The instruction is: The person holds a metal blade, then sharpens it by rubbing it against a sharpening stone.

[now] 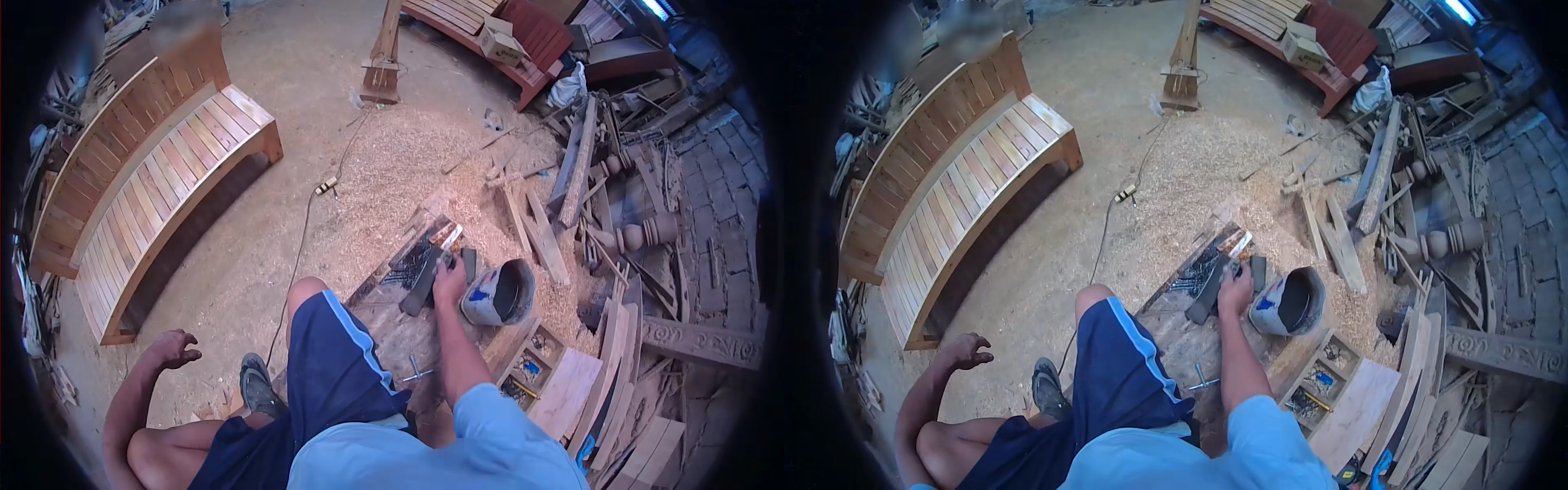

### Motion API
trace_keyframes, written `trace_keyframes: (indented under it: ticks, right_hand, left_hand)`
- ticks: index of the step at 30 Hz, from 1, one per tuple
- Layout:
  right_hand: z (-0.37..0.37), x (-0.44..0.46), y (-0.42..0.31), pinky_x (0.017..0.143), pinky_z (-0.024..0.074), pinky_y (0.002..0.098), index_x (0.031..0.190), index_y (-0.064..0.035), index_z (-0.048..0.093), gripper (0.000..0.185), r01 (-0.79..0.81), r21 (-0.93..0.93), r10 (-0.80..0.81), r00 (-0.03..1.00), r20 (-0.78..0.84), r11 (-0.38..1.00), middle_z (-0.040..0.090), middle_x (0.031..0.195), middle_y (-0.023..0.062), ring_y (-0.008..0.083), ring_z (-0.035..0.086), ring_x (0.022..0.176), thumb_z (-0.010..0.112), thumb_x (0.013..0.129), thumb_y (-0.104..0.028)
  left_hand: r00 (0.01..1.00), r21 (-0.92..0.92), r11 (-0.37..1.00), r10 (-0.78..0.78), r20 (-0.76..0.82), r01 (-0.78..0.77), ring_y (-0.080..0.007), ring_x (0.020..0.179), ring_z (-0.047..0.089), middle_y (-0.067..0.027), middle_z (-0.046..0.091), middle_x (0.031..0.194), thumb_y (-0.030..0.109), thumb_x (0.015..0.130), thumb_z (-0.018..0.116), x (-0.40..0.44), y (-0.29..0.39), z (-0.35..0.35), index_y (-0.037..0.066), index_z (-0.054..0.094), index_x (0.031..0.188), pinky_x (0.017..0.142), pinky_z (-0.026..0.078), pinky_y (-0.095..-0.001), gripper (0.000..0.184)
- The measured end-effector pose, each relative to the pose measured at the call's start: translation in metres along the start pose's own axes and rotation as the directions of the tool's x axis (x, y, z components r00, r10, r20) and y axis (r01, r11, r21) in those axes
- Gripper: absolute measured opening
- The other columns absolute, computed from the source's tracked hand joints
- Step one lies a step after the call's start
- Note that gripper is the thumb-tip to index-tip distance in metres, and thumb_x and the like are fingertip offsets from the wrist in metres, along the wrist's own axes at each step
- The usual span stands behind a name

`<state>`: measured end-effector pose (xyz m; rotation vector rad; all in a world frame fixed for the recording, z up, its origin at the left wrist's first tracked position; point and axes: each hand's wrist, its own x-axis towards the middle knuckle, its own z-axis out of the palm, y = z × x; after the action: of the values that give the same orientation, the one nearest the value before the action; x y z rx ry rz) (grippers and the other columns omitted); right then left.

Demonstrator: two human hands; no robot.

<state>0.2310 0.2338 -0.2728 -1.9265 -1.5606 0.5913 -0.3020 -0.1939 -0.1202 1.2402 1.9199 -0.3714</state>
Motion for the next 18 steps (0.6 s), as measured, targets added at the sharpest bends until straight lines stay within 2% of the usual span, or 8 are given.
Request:
trace_keyframes:
  ticks: [2, 6, 7, 9, 12, 14, 16, 18]
  right_hand:
    - [0.008, -0.002, 0.014, 0.093, 0.051, 0.0466, 0.133, -0.0108, 0.064, 0.052, -0.003, 0.0, 0.003, 1.0, 0.006, 1.0, 0.07, 0.117, 0.0189, 0.0384, 0.066, 0.107, 0.079, 0.086, -0.026]
    - [0.0, -0.027, 0.009, 0.094, 0.0502, 0.0477, 0.133, -0.0104, 0.063, 0.052, 0.105, 0.068, -0.105, 0.994, 0.002, 0.992, 0.07, 0.115, 0.0201, 0.0383, 0.065, 0.108, 0.079, 0.086, -0.025]
    - [0.002, -0.019, 0.006, 0.093, 0.0501, 0.0481, 0.134, -0.0101, 0.063, 0.053, 0.129, 0.053, -0.128, 0.992, -0.021, 0.99, 0.07, 0.114, 0.0204, 0.0386, 0.065, 0.108, 0.079, 0.086, -0.026]
    - [-0.002, 0.007, -0.021, 0.094, 0.05, 0.0478, 0.134, -0.0099, 0.063, 0.054, -0.012, -0.005, 0.012, 1.0, 0.011, 1.0, 0.07, 0.113, 0.0196, 0.0376, 0.066, 0.108, 0.08, 0.085, -0.026]
    - [0.0, 0.017, -0.037, 0.096, 0.0495, 0.0477, 0.132, -0.0075, 0.063, 0.053, -0.06, -0.05, 0.057, 0.996, -0.062, 0.997, 0.07, 0.113, 0.0195, 0.039, 0.067, 0.106, 0.08, 0.085, -0.026]
    - [0.003, -0.005, -0.014, 0.097, 0.0492, 0.0475, 0.132, -0.0055, 0.062, 0.052, 0.082, 0.084, -0.078, 0.996, -0.053, 0.993, 0.069, 0.116, 0.0208, 0.0406, 0.066, 0.107, 0.079, 0.087, -0.026]
    - [-0.006, -0.031, 0.0, 0.097, 0.049, 0.0472, 0.134, -0.0046, 0.061, 0.054, 0.141, 0.019, -0.142, 0.989, 0.037, 0.99, 0.068, 0.118, 0.0223, 0.0409, 0.064, 0.111, 0.078, 0.088, -0.025]
    - [0.004, 0.002, -0.016, 0.097, 0.0491, 0.047, 0.134, -0.0047, 0.061, 0.053, 0.13, 0.018, -0.131, 0.991, 0.011, 0.991, 0.067, 0.119, 0.0224, 0.0406, 0.064, 0.111, 0.078, 0.088, -0.025]
  left_hand:
    - [1.0, 0.05, 0.999, -0.002, 0.015, 0.001, -0.0415, 0.117, 0.063, -0.0237, 0.068, 0.123, 0.052, 0.088, 0.071, 0.002, -0.002, -0.003, 0.007, 0.072, 0.122, 0.101, 0.05, -0.0477, 0.057]
    - [0.996, -0.033, 0.999, 0.004, -0.088, -0.007, -0.0417, 0.118, 0.063, -0.0237, 0.068, 0.123, 0.052, 0.087, 0.071, 0.008, -0.013, 0.002, 0.006, 0.072, 0.121, 0.102, 0.05, -0.0471, 0.057]
    - [0.999, -0.013, 1.0, 0.002, -0.053, -0.003, -0.0408, 0.119, 0.063, -0.0233, 0.068, 0.124, 0.054, 0.089, 0.068, 0.01, -0.019, 0.007, 0.009, 0.071, 0.125, 0.102, 0.05, -0.0483, 0.058]
    - [0.999, -0.001, 1.0, -0.02, -0.042, 0.02, -0.0399, 0.12, 0.063, -0.0229, 0.068, 0.125, 0.056, 0.091, 0.065, 0.013, -0.025, 0.01, 0.011, 0.069, 0.129, 0.103, 0.049, -0.0495, 0.059]
    - [0.992, 0.164, 0.986, -0.046, 0.117, 0.026, -0.041, 0.118, 0.064, -0.0242, 0.069, 0.123, 0.062, 0.091, 0.063, 0.013, -0.021, 0.01, 0.012, 0.068, 0.131, 0.101, 0.05, -0.0501, 0.064]
    - [0.999, 0.122, 0.992, -0.03, 0.038, 0.025, -0.0408, 0.118, 0.064, -0.0238, 0.069, 0.123, 0.063, 0.091, 0.061, 0.009, -0.017, 0.003, 0.012, 0.068, 0.132, 0.102, 0.05, -0.0504, 0.065]
    - [0.997, 0.044, 0.999, 0.025, -0.07, -0.022, -0.0404, 0.119, 0.064, -0.023, 0.069, 0.125, 0.065, 0.092, 0.059, 0.014, -0.012, -0.004, 0.014, 0.067, 0.134, 0.103, 0.049, -0.0509, 0.067]
    - [0.999, 0.045, 0.999, -0.004, -0.046, 0.006, -0.04, 0.12, 0.063, -0.0223, 0.068, 0.127, 0.065, 0.092, 0.059, 0.016, -0.01, -0.008, 0.014, 0.067, 0.134, 0.103, 0.049, -0.0503, 0.066]
